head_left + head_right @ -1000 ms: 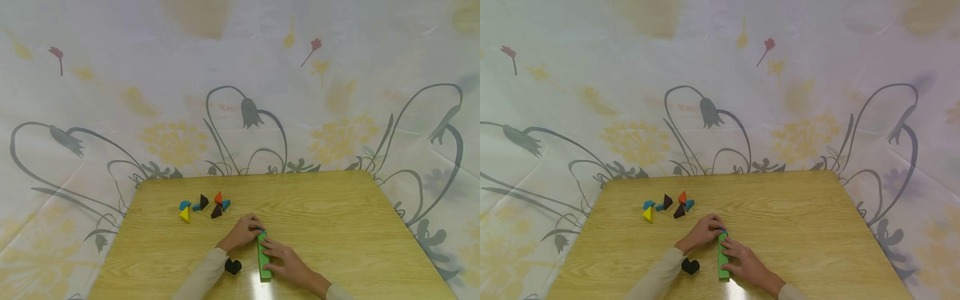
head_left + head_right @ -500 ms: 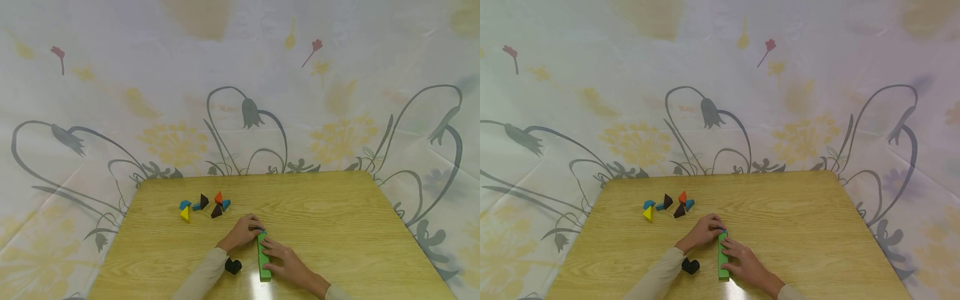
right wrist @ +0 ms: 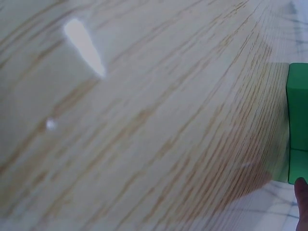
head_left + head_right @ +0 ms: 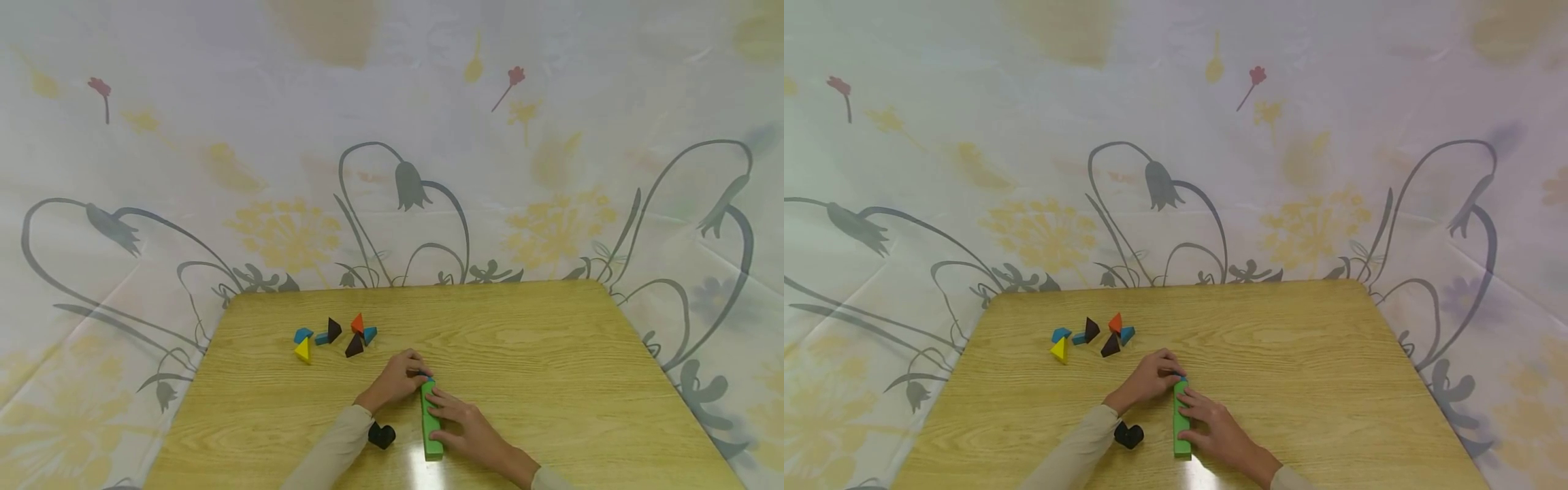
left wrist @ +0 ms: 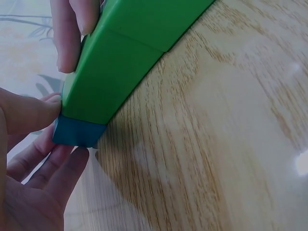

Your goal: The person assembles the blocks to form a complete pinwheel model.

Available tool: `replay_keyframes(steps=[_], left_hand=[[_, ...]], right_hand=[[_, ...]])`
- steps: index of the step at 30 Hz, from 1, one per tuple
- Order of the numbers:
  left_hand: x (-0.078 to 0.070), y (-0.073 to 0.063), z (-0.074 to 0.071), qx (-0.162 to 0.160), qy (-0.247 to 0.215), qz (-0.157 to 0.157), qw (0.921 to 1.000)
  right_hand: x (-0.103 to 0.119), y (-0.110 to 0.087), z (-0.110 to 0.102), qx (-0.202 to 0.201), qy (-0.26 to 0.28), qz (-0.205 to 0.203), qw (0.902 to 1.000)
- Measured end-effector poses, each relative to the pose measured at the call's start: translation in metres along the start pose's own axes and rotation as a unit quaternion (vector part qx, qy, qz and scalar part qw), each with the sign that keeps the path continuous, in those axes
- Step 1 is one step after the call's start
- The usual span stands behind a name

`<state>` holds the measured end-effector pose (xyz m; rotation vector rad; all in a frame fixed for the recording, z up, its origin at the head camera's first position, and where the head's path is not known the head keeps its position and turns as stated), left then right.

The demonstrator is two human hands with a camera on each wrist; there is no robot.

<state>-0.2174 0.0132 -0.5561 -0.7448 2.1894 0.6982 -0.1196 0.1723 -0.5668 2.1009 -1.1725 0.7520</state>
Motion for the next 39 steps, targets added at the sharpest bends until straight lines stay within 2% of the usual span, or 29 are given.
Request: replay_keyframes(steps=[8, 13, 18, 24, 29, 34, 39], left_hand=[[-0.001, -0.002, -0.001, -0.01, -0.006, -0.005, 0.9999], [-0.001, -0.006, -0.006, -0.023, 0.02, 0.011, 0.9995], [0.0, -0.009, -0.014, -0.028, 0.03, 0.007, 0.9991], [0.003, -0.012, -0.031, -0.042, 0.018, -0.003, 0.999], [0.009, -0.015, -0.048, -0.07, -0.008, -0.017, 0.9974], [0.014, -0.017, -0.065, -0.102, 0.007, -0.016, 0.9946], [0.021, -0.015, -0.085, -0.129, 0.016, -0.035, 0.9909]], right_hand=[[-0.001, 0.0, 0.001, -0.014, -0.009, -0.011, 0.9998], [-0.002, 0.0, 0.002, -0.018, -0.008, -0.013, 0.9997], [-0.004, 0.0, 0.003, -0.011, 0.003, -0.006, 0.9999], [-0.005, 0.0, 0.004, -0.014, 0.005, -0.004, 0.9999], [-0.005, 0.001, 0.004, -0.022, -0.003, -0.013, 0.9997], [-0.004, 0.0, 0.004, -0.028, -0.002, -0.02, 0.9994], [-0.003, -0.001, 0.002, -0.023, 0.0, -0.012, 0.9997]])
Point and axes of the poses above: each hand's wrist, its own y-axis towards the middle knuckle, its own z-axis out of the palm, x = y × z, the point moved 3 cm from there along y, towards the middle knuckle, and after that the axes turned 10 degrees about z, right-handed, at the moved point
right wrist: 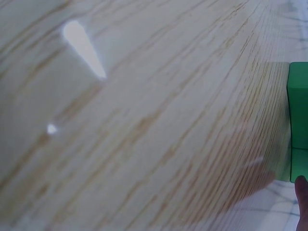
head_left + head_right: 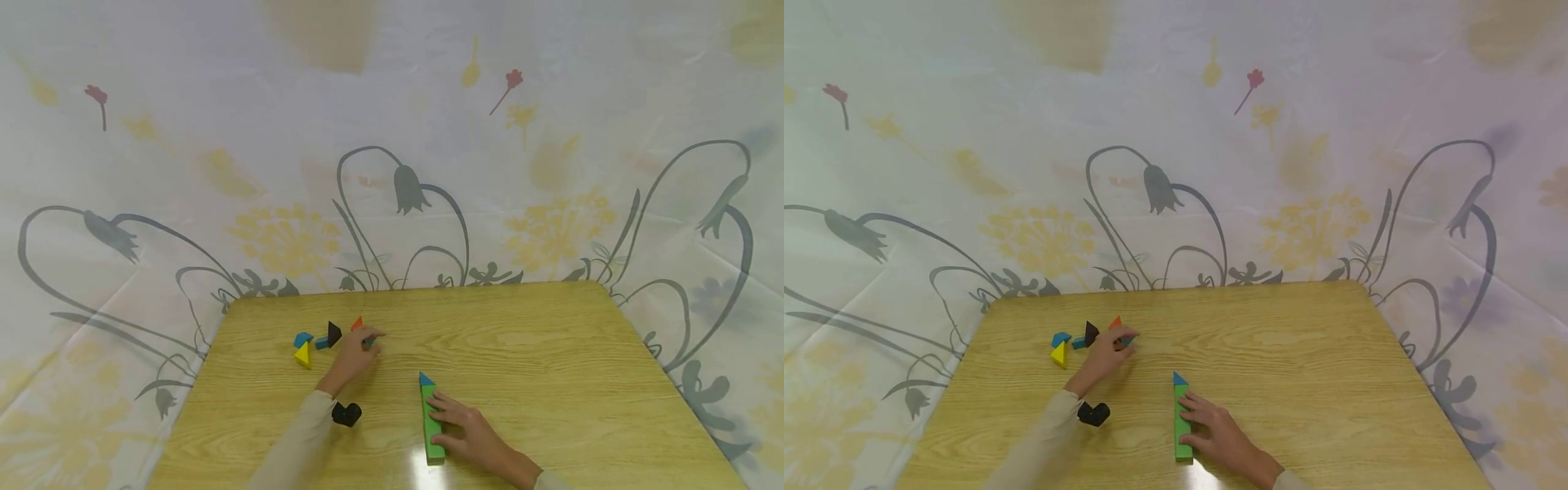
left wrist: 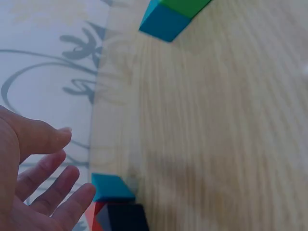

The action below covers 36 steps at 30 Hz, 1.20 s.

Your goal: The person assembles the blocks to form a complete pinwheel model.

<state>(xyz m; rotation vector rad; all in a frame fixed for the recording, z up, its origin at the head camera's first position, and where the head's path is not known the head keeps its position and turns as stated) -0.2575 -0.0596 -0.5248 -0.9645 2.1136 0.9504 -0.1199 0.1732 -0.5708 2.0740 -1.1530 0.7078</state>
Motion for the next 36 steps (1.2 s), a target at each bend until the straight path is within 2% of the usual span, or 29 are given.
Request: replay_keyframes(steps=[6, 13, 17, 22, 28, 31, 36], left_hand=[[0.011, 0.013, -0.025, -0.037, 0.012, -0.019, 0.9991], [0.028, 0.023, -0.045, -0.05, -0.007, -0.079, 0.9956], [0.041, 0.026, -0.045, -0.029, -0.04, -0.102, 0.9936], [0.052, 0.031, -0.043, 0.028, -0.063, -0.109, 0.9917], [0.059, 0.034, -0.044, 0.084, -0.059, -0.104, 0.9893], [0.063, 0.032, -0.045, 0.087, -0.038, -0.116, 0.9887], [0.064, 0.029, -0.044, 0.047, -0.005, -0.128, 0.9906]], right_hand=[[-0.001, 0.001, -0.003, -0.002, 0.007, 0.006, 1.0], [0.001, -0.001, -0.002, -0.002, 0.0, -0.004, 1.0], [0.001, -0.007, -0.002, 0.0, -0.003, 0.002, 1.0], [0.0, -0.01, 0.0, 0.001, 0.013, -0.004, 0.9999], [0.001, -0.006, 0.001, -0.004, 0.015, -0.011, 0.9998], [0.007, -0.003, -0.002, -0.009, 0.017, -0.016, 0.9997], [0.007, 0.0, -0.002, -0.008, 0.021, -0.011, 0.9997]])
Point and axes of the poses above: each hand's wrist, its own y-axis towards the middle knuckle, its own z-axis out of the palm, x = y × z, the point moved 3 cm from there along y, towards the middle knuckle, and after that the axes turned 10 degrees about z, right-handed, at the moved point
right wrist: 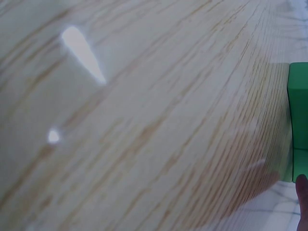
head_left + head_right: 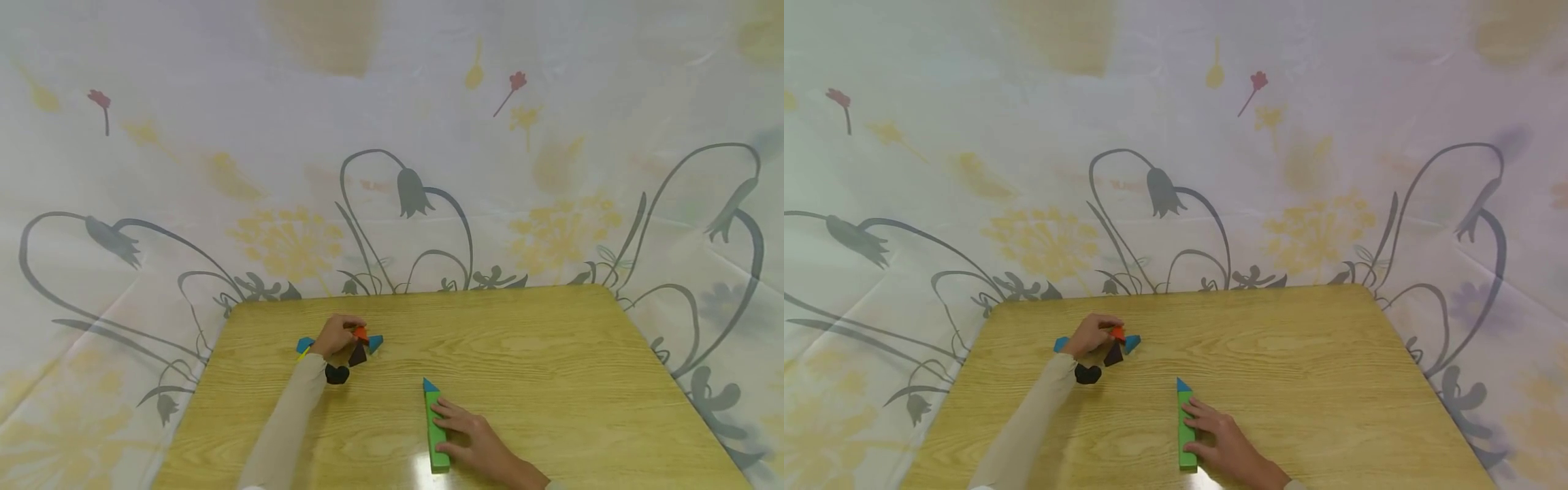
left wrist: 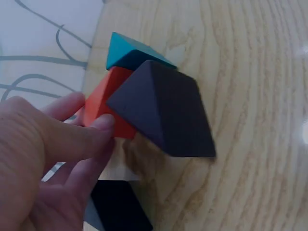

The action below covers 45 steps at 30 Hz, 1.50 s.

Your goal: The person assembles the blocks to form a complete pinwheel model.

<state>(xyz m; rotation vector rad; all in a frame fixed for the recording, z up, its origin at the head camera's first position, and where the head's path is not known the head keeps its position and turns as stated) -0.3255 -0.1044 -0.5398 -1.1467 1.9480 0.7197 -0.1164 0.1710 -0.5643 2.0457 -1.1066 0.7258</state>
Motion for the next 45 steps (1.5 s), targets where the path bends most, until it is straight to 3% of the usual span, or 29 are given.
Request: replay_keyframes(steps=[12, 20, 25, 39, 45], left_hand=[[0.002, -0.004, 0.007, -0.057, -0.028, -0.01, 0.998], [-0.002, -0.008, 0.009, -0.112, -0.088, -0.027, 0.9895], [-0.012, -0.008, 0.011, -0.135, -0.076, -0.003, 0.988], [-0.057, -0.011, 0.028, -0.108, -0.051, 0.086, 0.9891], [-0.063, -0.012, 0.038, -0.105, -0.067, 0.068, 0.9898]], right_hand=[[-0.007, -0.003, 0.004, 0.004, 0.0, 0.012, 0.9999], [-0.009, -0.004, 0.004, 0.002, 0.005, 0.005, 1.0], [-0.008, -0.004, 0.004, 0.001, -0.002, 0.016, 0.9999], [-0.009, 0.0, 0.004, -0.002, -0.004, 0.023, 0.9997], [-0.006, 0.0, 0.002, -0.004, 0.009, 0.02, 0.9998]])
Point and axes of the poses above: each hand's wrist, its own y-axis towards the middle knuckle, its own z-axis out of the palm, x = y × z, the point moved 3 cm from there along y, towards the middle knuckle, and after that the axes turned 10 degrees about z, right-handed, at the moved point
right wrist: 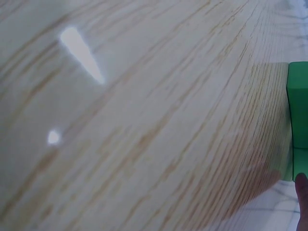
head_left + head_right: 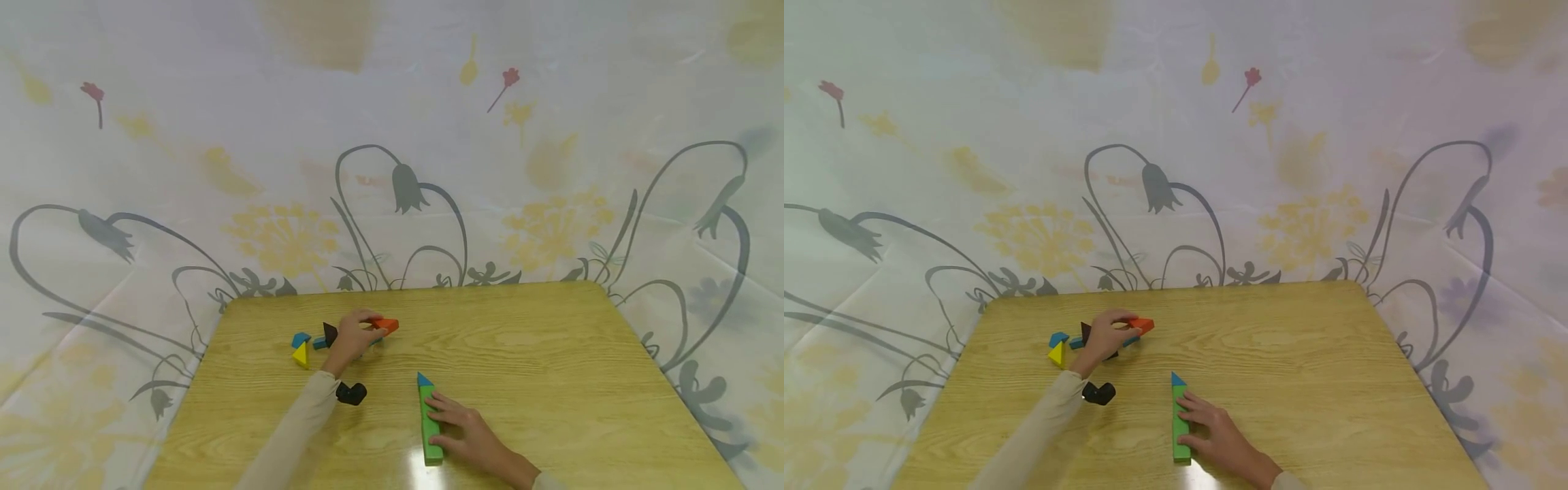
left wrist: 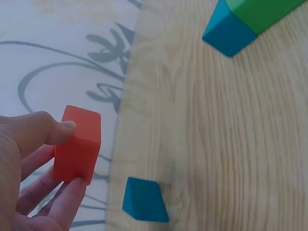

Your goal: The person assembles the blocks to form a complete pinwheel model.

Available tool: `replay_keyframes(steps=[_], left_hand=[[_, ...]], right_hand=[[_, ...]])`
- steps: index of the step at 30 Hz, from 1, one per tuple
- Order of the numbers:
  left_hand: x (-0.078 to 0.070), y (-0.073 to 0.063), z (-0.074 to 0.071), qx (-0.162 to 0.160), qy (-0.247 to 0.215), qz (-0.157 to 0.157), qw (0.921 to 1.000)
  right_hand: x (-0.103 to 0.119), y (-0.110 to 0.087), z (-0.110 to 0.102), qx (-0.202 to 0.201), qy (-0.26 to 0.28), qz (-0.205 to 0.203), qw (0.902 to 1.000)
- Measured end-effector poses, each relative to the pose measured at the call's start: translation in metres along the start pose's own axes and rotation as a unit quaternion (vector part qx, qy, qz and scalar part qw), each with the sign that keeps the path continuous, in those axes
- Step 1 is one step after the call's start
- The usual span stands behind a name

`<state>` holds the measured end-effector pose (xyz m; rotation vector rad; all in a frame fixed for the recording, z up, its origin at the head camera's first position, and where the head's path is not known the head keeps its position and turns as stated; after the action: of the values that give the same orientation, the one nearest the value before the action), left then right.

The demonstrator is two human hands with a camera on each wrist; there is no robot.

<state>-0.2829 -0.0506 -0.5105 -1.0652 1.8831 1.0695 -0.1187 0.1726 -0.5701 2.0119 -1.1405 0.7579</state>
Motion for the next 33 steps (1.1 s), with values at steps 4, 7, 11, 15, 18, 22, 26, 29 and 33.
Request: replay_keyframes(steps=[4, 7, 11, 15, 18, 22, 26, 29, 33], left_hand=[[-0.001, -0.003, 0.008, -0.007, -0.003, 0.003, 1.0], [-0.005, -0.006, 0.016, -0.001, 0.007, 0.004, 1.0], [-0.011, -0.011, 0.025, 0.008, 0.012, 0.006, 0.9999], [-0.024, -0.017, 0.029, -0.003, -0.021, 0.02, 0.9996], [-0.026, -0.021, 0.034, -0.008, -0.038, 0.026, 0.9989], [-0.014, -0.023, 0.044, 0.001, -0.043, 0.011, 0.999], [-0.012, -0.024, 0.051, 0.01, -0.045, 0.007, 0.9989], [-0.014, -0.024, 0.055, 0.011, -0.047, 0.014, 0.9987], [-0.015, -0.025, 0.06, 0.011, -0.051, 0.015, 0.9985]], right_hand=[[-0.001, 0.0, 0.0, 0.008, -0.003, 0.01, 0.9999], [-0.002, 0.0, 0.0, 0.012, -0.006, 0.019, 0.9997], [-0.001, 0.0, -0.001, 0.014, -0.006, 0.024, 0.9996], [0.009, 0.002, -0.004, 0.016, 0.002, 0.026, 0.9995], [0.01, 0.002, -0.004, 0.018, 0.002, 0.026, 0.9995], [0.0, 0.001, -0.001, 0.018, -0.001, 0.025, 0.9995], [-0.003, 0.001, -0.001, 0.018, 0.003, 0.023, 0.9996], [-0.002, 0.001, -0.001, 0.019, 0.002, 0.023, 0.9995], [0.0, 0.001, -0.001, 0.017, 0.004, 0.021, 0.9996]])
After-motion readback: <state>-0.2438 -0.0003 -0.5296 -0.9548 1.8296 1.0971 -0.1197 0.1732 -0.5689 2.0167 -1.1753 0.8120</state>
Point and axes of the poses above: each hand's wrist, its own y-axis towards the middle knuckle, its own z-axis out of the palm, x = y × z, the point moved 3 cm from there along y, towards the middle knuckle, and after that the axes turned 10 degrees about z, right-handed, at the moved point
